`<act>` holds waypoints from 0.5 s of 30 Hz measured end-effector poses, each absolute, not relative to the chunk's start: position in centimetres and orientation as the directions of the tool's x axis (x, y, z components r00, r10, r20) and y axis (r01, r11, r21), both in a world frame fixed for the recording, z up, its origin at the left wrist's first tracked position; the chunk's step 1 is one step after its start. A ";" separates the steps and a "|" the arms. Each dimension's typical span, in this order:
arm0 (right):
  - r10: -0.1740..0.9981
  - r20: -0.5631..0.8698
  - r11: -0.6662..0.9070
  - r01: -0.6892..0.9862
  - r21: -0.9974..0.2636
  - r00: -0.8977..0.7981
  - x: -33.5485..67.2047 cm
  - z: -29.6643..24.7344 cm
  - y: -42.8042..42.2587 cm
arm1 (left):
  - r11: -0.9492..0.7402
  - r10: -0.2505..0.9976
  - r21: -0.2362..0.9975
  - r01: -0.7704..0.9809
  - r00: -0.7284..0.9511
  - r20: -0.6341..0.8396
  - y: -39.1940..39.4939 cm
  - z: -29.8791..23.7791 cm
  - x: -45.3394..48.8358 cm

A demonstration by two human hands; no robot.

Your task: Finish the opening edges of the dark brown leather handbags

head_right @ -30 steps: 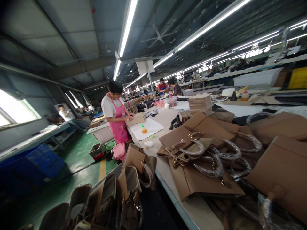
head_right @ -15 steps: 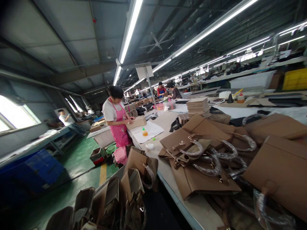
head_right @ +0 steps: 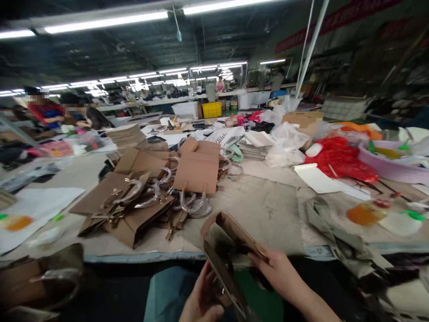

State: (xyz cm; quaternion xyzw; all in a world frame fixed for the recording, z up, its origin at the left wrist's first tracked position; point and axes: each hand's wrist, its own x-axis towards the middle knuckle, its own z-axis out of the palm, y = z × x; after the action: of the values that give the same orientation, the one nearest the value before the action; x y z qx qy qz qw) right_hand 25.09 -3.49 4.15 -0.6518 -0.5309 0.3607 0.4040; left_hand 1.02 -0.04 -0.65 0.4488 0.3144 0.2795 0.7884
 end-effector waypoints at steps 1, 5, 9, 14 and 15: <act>0.989 -0.058 -0.106 0.366 -0.925 0.138 24.6 4.7 -3.5 | 0.464 0.754 0.859 -0.218 0.606 -0.253 0.0 -0.7 1.4; 0.998 -0.037 -0.046 0.180 -0.983 0.049 22.7 6.9 -3.2 | 0.476 0.849 0.767 -0.429 0.453 -0.273 1.6 0.9 2.2; 0.998 0.000 -0.016 0.270 -0.963 0.061 22.6 5.7 -4.0 | 0.452 0.877 0.723 -0.522 0.409 -0.254 4.2 4.0 3.0; 0.899 0.019 -0.109 0.266 -0.958 0.437 22.3 1.1 -3.3 | 0.435 0.848 0.757 -0.488 0.505 -0.161 4.5 6.0 3.9; 0.866 -0.049 -0.127 0.125 -0.984 0.498 22.3 0.8 -2.9 | 0.378 0.854 0.803 -0.460 0.508 -0.110 4.2 6.1 3.8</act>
State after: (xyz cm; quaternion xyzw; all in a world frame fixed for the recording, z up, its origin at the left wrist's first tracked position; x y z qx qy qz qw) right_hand 22.34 -2.92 0.75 -0.6702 -0.3694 0.3382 0.5477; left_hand 3.85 4.16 6.14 0.3693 0.2667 0.4181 0.7860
